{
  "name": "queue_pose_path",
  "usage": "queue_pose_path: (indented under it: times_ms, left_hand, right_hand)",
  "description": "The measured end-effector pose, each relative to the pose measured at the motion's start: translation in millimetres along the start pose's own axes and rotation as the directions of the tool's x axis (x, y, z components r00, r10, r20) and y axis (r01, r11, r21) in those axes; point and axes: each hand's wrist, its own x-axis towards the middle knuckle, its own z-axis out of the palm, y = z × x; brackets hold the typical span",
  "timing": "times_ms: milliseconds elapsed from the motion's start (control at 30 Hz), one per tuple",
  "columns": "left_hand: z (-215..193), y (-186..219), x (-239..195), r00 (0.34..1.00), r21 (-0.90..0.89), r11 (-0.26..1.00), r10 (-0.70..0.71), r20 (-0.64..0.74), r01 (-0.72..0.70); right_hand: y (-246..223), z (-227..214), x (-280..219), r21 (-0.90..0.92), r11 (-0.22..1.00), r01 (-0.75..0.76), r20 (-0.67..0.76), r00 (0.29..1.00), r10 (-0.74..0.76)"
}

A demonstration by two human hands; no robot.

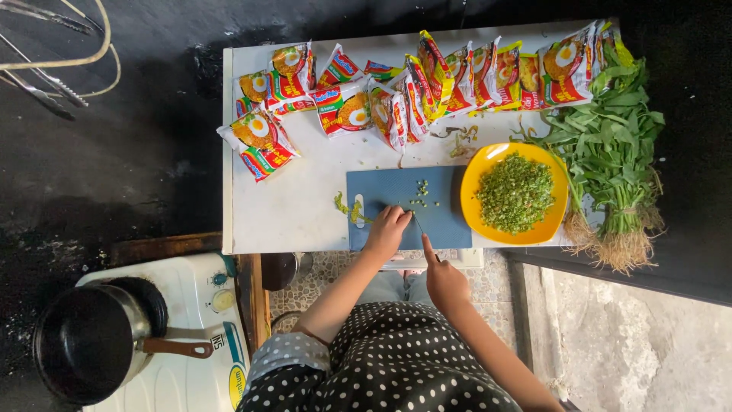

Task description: The person cuts small green vegetables into pieces using a knife on a cutting board.

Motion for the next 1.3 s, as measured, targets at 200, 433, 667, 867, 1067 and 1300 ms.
queue_pose_path:
  times_ms: [200,433,667,867,1067,1300]
  left_hand:
    - [1,1,1,1.000,0.009,1.000,0.000,-0.022,0.000]
    - [-4,2,-3,1.000,0.005,1.000,-0.003,0.015,0.003]
    - [-14,4,-3,0.998,-0.045,0.998,-0.046,0.050,0.048]
    - [-11,5,5,0.995,-0.063,0.994,-0.085,0.055,0.088]
    - [0,1,9,0.997,-0.041,0.997,-0.064,0.053,0.067]
    - [5,-4,2,0.999,-0.023,1.000,0.014,0.053,-0.013]
  right_hand:
    - [-1,15,17,-0.024,0.998,0.051,-0.085,0.995,-0.053]
    - [-13,10,47,-0.037,0.999,0.020,-0.045,0.999,-0.022]
    - [-2,-1,26,-0.026,1.000,0.009,-0.048,0.999,-0.010]
    - [5,-2,9,0.018,1.000,-0.010,-0.112,0.994,0.012]
    - [3,-4,2,0.010,1.000,0.002,-0.086,0.996,-0.001]
    - [2,-8,3,0.038,0.999,-0.015,-0.036,0.999,0.017]
